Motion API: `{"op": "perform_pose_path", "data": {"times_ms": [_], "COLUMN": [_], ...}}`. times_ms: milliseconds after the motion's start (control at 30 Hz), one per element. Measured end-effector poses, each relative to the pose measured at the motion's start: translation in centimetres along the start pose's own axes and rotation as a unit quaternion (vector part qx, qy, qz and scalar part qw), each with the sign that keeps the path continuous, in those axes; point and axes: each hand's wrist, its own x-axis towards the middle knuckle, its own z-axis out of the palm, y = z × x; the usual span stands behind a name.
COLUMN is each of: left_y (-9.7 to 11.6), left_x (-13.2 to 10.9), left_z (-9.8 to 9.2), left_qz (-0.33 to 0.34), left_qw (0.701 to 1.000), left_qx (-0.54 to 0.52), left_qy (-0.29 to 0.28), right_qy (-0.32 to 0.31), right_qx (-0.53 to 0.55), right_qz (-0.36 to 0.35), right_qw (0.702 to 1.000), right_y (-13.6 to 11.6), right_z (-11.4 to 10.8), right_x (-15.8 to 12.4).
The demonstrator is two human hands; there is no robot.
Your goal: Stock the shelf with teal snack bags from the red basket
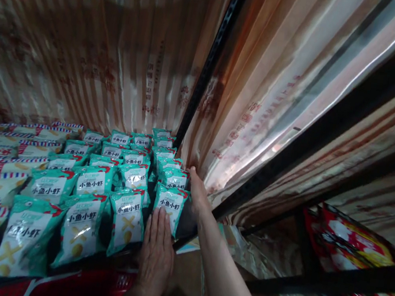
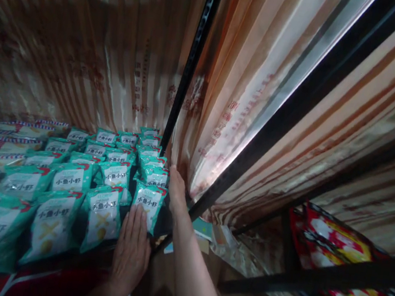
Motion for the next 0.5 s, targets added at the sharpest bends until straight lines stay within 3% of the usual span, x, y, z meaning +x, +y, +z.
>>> {"op": "perform_pose_path", "data": {"times_ms": [200,500], "left_y": [0.0,0.0], "left_x": [-0.2,-0.2], "left_z": [0.2,0.8], "left_qz": [-0.004,-0.031], "left_qw": [1.0,0.999], "left_qx": [-0.018,0.001], "left_qy": [0.001,-0.007], "right_qy": [-0.057,-0.095], "right_qx": [0.079,0.098], "right_qz": [-0.07,-0.104], "right_qw": [0.993,0.985], "right_y": [1.5,2.4], "right_z": [-0.4,-0.4], "right_x": [-2.6,-3.1]}}
